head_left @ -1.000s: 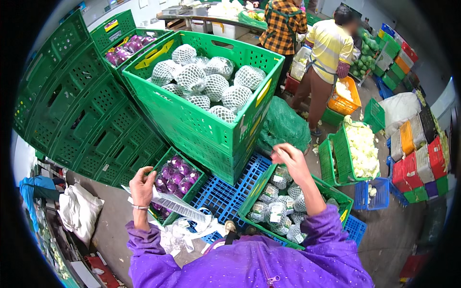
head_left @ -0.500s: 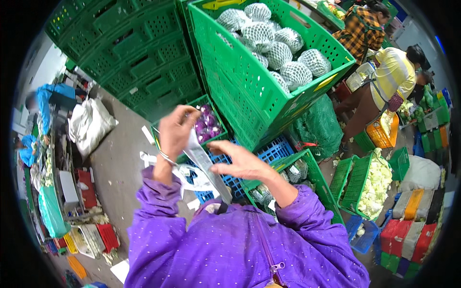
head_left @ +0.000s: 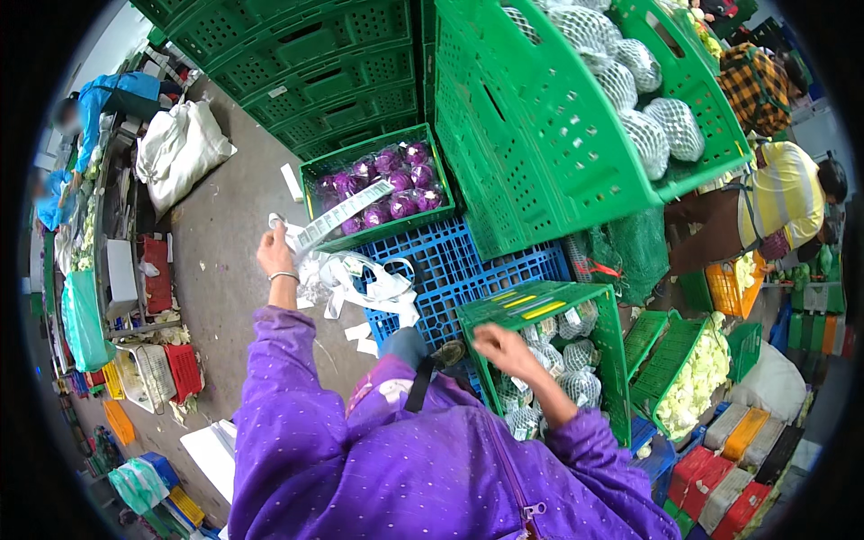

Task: The person stands in a produce warehouse and applies adhesive labels to mesh bags of onions. They tear labels from a roll, peel off the backing, and stick them onto the bags, which are then placed into green plastic crates. The person repeats this process for multiple bags throughout the clip.

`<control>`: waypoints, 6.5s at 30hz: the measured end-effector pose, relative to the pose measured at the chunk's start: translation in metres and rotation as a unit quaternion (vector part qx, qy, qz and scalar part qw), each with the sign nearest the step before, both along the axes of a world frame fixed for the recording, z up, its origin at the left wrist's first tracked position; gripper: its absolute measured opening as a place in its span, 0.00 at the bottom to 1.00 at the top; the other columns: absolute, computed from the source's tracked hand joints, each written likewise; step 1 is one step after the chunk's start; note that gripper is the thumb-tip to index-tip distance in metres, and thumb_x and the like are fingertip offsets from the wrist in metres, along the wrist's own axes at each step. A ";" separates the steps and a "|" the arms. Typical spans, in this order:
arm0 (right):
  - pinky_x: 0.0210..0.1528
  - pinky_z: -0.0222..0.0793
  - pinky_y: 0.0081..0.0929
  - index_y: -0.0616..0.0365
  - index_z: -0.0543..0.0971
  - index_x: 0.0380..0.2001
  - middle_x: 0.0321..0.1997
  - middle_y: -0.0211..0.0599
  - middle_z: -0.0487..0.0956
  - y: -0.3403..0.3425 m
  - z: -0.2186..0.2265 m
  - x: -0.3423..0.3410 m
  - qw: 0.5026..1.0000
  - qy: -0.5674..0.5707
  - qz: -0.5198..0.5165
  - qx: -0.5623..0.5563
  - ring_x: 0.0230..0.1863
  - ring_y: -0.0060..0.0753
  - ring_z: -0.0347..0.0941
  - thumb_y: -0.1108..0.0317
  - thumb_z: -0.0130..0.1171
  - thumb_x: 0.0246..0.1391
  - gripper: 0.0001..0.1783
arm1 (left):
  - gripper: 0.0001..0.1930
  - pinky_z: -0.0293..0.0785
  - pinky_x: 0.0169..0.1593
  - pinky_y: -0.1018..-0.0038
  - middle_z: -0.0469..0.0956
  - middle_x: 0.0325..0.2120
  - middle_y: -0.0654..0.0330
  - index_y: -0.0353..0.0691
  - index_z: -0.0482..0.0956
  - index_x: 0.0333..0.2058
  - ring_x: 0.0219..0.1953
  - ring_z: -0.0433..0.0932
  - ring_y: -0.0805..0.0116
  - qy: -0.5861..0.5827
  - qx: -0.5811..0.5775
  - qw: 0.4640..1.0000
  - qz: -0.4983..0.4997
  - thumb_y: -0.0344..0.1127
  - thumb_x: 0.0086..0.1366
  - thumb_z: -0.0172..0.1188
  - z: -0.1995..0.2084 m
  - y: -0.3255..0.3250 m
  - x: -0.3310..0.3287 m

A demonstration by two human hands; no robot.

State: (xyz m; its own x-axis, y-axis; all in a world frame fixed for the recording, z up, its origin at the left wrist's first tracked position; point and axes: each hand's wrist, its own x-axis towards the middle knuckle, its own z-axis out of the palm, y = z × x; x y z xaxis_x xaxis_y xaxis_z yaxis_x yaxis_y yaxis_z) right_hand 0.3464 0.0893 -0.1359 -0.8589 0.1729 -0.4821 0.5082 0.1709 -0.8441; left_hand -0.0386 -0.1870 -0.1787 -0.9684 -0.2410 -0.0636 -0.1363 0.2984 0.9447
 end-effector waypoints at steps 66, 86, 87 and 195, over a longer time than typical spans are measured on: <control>0.32 0.69 0.26 0.66 0.75 0.39 0.30 0.45 0.77 -0.034 0.098 -0.260 0.950 0.234 -0.103 0.181 0.28 0.35 0.74 0.79 0.51 0.44 0.15 | 0.47 0.52 0.63 0.61 0.57 0.60 0.52 0.47 0.40 0.66 0.61 0.58 0.58 -0.042 0.404 0.862 -0.303 0.37 0.53 0.63 0.097 -0.009 -0.023; 0.54 0.61 0.36 0.66 0.64 0.54 0.53 0.51 0.66 0.053 0.276 -0.221 0.773 0.434 -0.105 0.450 0.52 0.49 0.65 0.66 0.64 0.44 0.34 | 0.23 0.75 0.47 0.69 0.71 0.51 0.50 0.38 0.60 0.58 0.49 0.74 0.57 -0.285 0.527 0.618 -0.510 0.46 0.71 0.35 0.321 0.244 -0.065; 0.54 0.61 0.36 0.67 0.63 0.55 0.54 0.51 0.65 0.046 0.267 -0.232 0.808 0.450 -0.024 0.380 0.52 0.49 0.65 0.65 0.64 0.43 0.37 | 0.24 0.74 0.51 0.68 0.69 0.52 0.48 0.34 0.58 0.59 0.52 0.72 0.56 -0.294 0.523 0.625 -0.500 0.45 0.71 0.35 0.339 0.265 -0.057; 0.31 0.69 0.17 0.63 0.74 0.34 0.29 0.32 0.77 0.264 0.305 -0.193 0.732 0.220 -0.604 0.225 0.30 0.17 0.72 0.74 0.52 0.54 0.05 | 0.13 0.58 0.23 0.75 0.69 0.15 0.59 0.34 0.68 0.15 0.17 0.65 0.69 0.211 0.135 0.562 -0.788 0.24 0.41 0.67 0.299 0.472 -0.102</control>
State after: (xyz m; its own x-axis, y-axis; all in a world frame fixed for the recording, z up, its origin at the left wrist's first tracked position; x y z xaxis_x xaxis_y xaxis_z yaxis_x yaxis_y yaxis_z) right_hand 0.1537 0.3535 0.1693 -0.0022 0.9910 0.1342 0.2139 0.1316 -0.9679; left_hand -0.1405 0.2853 0.1199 0.0918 0.9013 0.4233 0.3500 -0.4272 0.8337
